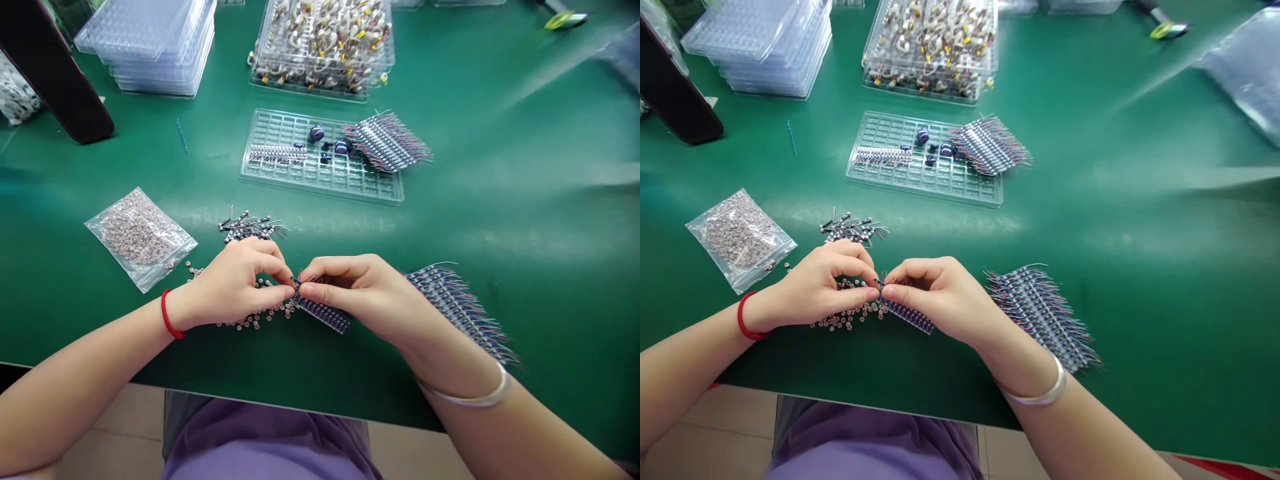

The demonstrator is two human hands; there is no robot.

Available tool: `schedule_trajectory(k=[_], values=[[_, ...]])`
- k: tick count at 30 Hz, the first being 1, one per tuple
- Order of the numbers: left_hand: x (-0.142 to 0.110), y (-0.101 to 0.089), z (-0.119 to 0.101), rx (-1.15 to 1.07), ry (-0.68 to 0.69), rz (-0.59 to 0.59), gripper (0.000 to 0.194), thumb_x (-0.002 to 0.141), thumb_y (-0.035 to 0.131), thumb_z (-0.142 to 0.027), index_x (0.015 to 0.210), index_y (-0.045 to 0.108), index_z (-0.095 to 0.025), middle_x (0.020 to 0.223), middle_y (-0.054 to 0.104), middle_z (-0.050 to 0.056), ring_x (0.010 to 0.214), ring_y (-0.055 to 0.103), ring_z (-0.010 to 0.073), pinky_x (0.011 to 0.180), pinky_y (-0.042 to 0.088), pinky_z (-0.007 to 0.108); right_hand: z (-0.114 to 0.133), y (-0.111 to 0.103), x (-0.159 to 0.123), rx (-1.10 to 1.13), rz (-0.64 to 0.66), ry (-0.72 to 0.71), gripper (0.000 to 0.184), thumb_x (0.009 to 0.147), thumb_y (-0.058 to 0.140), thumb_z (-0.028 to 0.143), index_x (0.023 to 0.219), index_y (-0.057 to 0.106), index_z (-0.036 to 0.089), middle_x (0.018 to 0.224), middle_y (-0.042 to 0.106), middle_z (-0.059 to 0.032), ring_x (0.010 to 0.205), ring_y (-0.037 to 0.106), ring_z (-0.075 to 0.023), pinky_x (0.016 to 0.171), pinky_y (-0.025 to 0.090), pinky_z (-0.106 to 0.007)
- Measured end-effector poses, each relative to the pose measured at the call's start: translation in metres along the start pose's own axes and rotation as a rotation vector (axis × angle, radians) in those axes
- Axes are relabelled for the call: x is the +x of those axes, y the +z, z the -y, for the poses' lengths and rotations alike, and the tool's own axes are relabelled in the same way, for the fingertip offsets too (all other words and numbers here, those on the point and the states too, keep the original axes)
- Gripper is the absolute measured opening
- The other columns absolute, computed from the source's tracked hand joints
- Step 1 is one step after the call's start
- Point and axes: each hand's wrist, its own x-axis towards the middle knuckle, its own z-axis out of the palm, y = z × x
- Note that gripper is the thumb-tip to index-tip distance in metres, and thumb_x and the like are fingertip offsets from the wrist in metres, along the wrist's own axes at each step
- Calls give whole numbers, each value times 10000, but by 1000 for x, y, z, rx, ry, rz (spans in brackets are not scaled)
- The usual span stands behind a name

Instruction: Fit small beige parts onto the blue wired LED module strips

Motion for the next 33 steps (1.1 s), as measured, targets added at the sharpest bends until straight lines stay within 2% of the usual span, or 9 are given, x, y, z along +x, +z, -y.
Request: schedule_trajectory(k=[5,8,11,16,20,23,25,28,33], values=[[2,-4,1,-1,-9,39,67,812,688,-180,756,723,-171,791,673,8,766,609,140,783,439,284,-8,-1,8,208,35,95,322,546,865,467,618,744,178,621,670,-22,611,544,-156,582,447,-275],[2,-6,0,14,-3,58,78,830,682,-196,768,718,-166,806,676,8,778,606,136,785,428,278,-9,0,9,272,42,104,287,525,886,422,606,745,185,625,666,-15,617,540,-150,593,447,-271],[0,-8,0,147,13,48,78,843,671,-201,780,714,-184,824,678,-4,803,598,143,796,380,304,-9,-1,9,302,3,65,276,540,885,414,614,743,189,631,661,-9,622,545,-147,605,455,-270],[1,-16,10,515,-3,-49,143,889,617,-242,797,719,-203,852,688,11,811,563,176,749,310,347,-11,0,9,283,-153,3,323,564,869,470,658,736,191,675,680,-21,654,587,-169,635,486,-289],[2,-18,16,632,-112,-192,183,919,586,-268,850,740,-198,861,687,44,830,561,207,739,338,354,-13,4,9,211,-241,-61,352,606,841,504,713,732,187,711,696,-37,674,610,-186,651,502,-306],[1,-14,10,478,-131,-218,191,898,622,-340,857,740,-195,806,677,38,805,579,195,751,391,342,-11,8,9,177,-265,-119,352,646,812,516,720,714,186,702,695,-35,665,612,-186,628,506,-300],[0,-11,4,269,-136,-146,190,861,668,-369,821,733,-194,747,675,14,760,593,170,743,425,313,-10,12,9,158,-257,-163,340,682,786,513,733,702,188,695,695,-34,660,617,-187,613,507,-296],[0,-7,-5,19,-191,-35,144,842,682,-312,774,723,-192,697,688,-14,711,605,142,709,446,272,-9,16,8,109,-261,-218,296,742,742,479,760,687,189,689,693,-29,649,623,-186,607,509,-297],[1,-4,-8,-32,-235,5,132,813,658,-181,688,699,-189,662,684,-29,669,592,126,688,436,259,-11,18,5,11,-301,-278,186,799,686,376,763,655,196,687,675,-18,652,623,-178,622,508,-290]])
